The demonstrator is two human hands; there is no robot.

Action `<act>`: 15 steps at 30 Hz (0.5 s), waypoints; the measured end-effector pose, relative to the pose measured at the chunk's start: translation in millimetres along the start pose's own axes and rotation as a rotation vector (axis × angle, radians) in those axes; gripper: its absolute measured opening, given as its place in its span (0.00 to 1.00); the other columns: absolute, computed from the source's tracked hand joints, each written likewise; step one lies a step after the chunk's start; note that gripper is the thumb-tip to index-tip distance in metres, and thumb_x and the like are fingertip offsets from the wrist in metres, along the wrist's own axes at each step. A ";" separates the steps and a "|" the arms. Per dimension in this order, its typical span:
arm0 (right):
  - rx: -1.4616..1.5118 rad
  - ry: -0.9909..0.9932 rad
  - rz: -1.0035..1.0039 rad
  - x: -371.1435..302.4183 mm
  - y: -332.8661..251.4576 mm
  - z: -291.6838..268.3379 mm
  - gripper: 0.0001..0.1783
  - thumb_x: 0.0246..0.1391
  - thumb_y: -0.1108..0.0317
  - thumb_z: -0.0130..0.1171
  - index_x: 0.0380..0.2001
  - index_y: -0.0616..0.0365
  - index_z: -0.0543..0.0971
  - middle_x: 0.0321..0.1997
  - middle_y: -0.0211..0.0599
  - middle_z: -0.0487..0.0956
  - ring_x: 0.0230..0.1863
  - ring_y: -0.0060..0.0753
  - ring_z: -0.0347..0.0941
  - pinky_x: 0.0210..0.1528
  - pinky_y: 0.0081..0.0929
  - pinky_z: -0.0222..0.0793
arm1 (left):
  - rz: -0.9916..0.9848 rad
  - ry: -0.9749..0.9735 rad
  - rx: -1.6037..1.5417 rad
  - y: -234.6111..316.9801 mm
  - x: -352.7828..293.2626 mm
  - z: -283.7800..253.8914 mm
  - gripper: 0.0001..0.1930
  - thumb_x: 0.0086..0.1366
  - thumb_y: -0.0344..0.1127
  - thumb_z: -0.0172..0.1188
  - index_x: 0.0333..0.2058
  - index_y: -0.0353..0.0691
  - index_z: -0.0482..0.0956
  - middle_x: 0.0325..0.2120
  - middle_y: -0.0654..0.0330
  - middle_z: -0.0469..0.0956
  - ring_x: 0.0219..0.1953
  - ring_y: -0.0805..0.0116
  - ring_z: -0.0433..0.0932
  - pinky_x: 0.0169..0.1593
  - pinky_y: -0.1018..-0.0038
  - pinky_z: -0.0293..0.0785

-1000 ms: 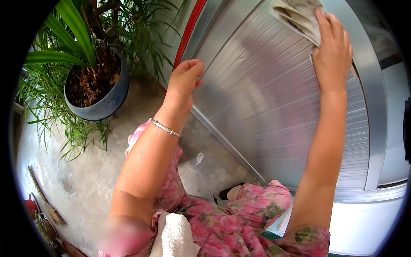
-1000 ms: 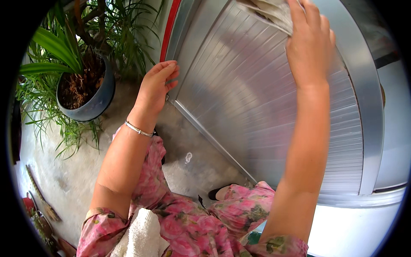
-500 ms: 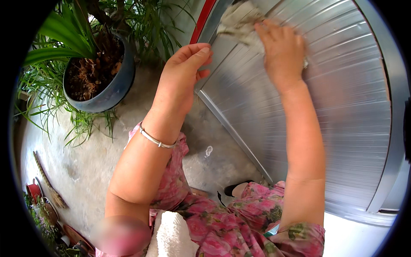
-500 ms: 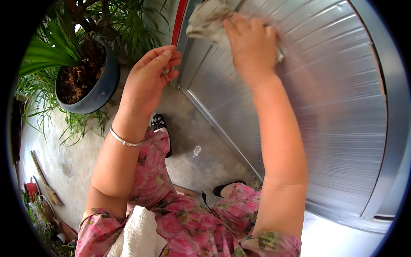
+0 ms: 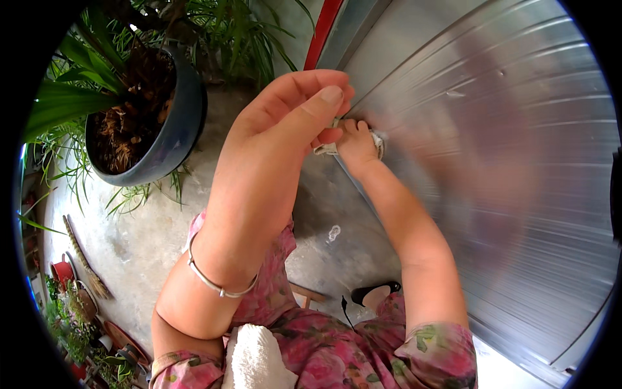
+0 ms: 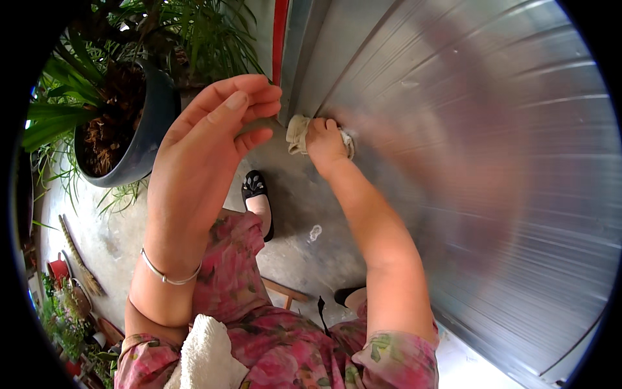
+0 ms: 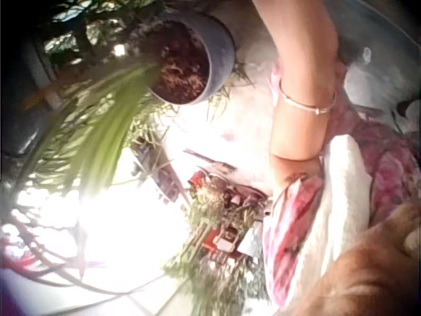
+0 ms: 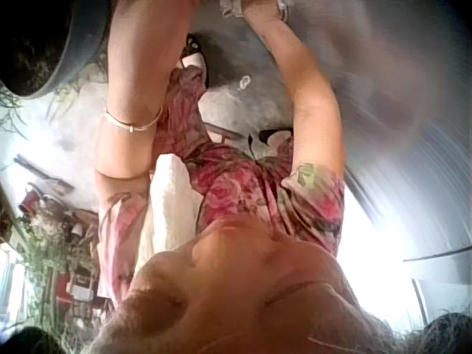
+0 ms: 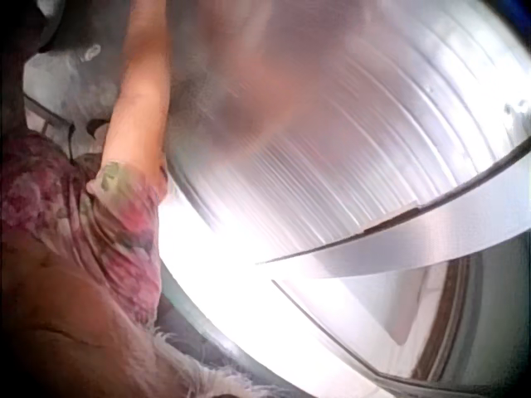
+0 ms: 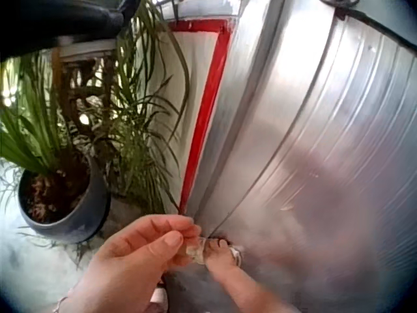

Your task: The person wipes a corrugated metal surface with a white cloth, moving systematically from the upper section down to the lower edge. The person uses both hands to hold and maneuver the cloth while cleaning the vertical surface.

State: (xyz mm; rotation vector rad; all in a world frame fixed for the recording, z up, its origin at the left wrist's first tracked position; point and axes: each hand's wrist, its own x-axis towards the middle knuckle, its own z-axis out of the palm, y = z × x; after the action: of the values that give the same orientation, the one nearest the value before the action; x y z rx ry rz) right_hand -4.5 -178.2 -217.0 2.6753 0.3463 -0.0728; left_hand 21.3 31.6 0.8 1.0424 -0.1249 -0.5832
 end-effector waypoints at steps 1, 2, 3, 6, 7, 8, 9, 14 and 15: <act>-0.011 -0.029 -0.006 1.0 -5.7 11.1 0.10 0.43 0.68 0.54 0.31 0.54 0.80 0.41 0.34 0.74 0.46 0.37 0.64 0.45 0.34 0.58 | -0.006 0.013 0.004 0.4 0.5 0.8 0.15 0.69 0.35 0.49 0.49 0.34 0.73 0.45 0.56 0.76 0.48 0.70 0.73 0.49 0.75 0.68; -0.017 -0.051 -0.016 3.9 -13.6 23.6 0.10 0.43 0.68 0.54 0.31 0.54 0.80 0.41 0.35 0.74 0.46 0.37 0.64 0.46 0.34 0.58 | -0.007 0.024 0.012 1.5 0.2 0.4 0.15 0.69 0.35 0.49 0.49 0.34 0.73 0.45 0.56 0.76 0.48 0.70 0.73 0.49 0.75 0.68; 0.048 -0.009 0.038 4.7 -21.0 35.9 0.11 0.44 0.69 0.54 0.32 0.56 0.81 0.41 0.35 0.74 0.47 0.38 0.64 0.49 0.35 0.57 | -0.010 0.032 0.019 2.8 -1.0 0.8 0.15 0.69 0.35 0.49 0.49 0.34 0.73 0.45 0.56 0.76 0.48 0.70 0.73 0.49 0.75 0.68; 0.005 -0.196 -0.035 8.5 -30.9 65.3 0.17 0.43 0.66 0.56 0.39 0.55 0.82 0.46 0.35 0.76 0.54 0.40 0.62 0.53 0.36 0.54 | -0.011 0.051 0.015 4.4 -2.3 0.1 0.15 0.69 0.35 0.48 0.50 0.34 0.72 0.46 0.55 0.76 0.49 0.69 0.73 0.49 0.74 0.68; 0.006 -0.178 -0.040 6.2 -33.6 73.3 0.16 0.44 0.67 0.56 0.38 0.55 0.82 0.45 0.35 0.76 0.53 0.39 0.63 0.52 0.36 0.55 | -0.011 0.055 0.010 4.7 -1.8 -0.6 0.15 0.69 0.35 0.48 0.50 0.34 0.72 0.46 0.55 0.76 0.49 0.69 0.73 0.49 0.74 0.68; 0.005 -0.161 -0.049 1.1 -36.0 78.5 0.15 0.44 0.67 0.55 0.37 0.56 0.82 0.43 0.36 0.76 0.52 0.39 0.63 0.51 0.35 0.55 | -0.005 0.059 0.025 4.8 -2.2 -2.5 0.15 0.69 0.35 0.48 0.50 0.34 0.72 0.46 0.55 0.76 0.49 0.69 0.73 0.49 0.74 0.68; 0.005 -0.146 -0.056 -4.3 -38.4 83.6 0.14 0.44 0.68 0.54 0.35 0.56 0.82 0.42 0.36 0.76 0.51 0.39 0.63 0.50 0.35 0.56 | 0.000 0.062 0.040 5.0 -2.8 -5.2 0.16 0.69 0.36 0.48 0.50 0.34 0.72 0.46 0.55 0.76 0.49 0.69 0.73 0.49 0.74 0.68; -0.039 -0.282 -0.123 -41.8 -43.2 98.1 0.15 0.46 0.65 0.54 0.38 0.53 0.82 0.45 0.35 0.75 0.52 0.37 0.63 0.51 0.37 0.55 | 0.006 0.073 0.026 6.0 -5.9 -12.6 0.16 0.69 0.36 0.48 0.50 0.34 0.72 0.46 0.55 0.76 0.49 0.69 0.73 0.49 0.74 0.68; -0.061 -0.300 -0.125 -52.7 -43.2 98.2 0.15 0.47 0.65 0.54 0.39 0.53 0.82 0.45 0.35 0.75 0.52 0.37 0.62 0.51 0.37 0.55 | 0.007 0.066 0.016 6.3 -6.4 -13.1 0.16 0.69 0.36 0.48 0.50 0.34 0.72 0.46 0.56 0.76 0.49 0.69 0.73 0.49 0.75 0.68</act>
State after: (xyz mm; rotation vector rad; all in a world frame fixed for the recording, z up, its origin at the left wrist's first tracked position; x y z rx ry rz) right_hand -66.1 -195.0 -318.1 2.5306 0.4103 -0.4870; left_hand 23.1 47.4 0.5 1.0756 -0.0754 -0.5413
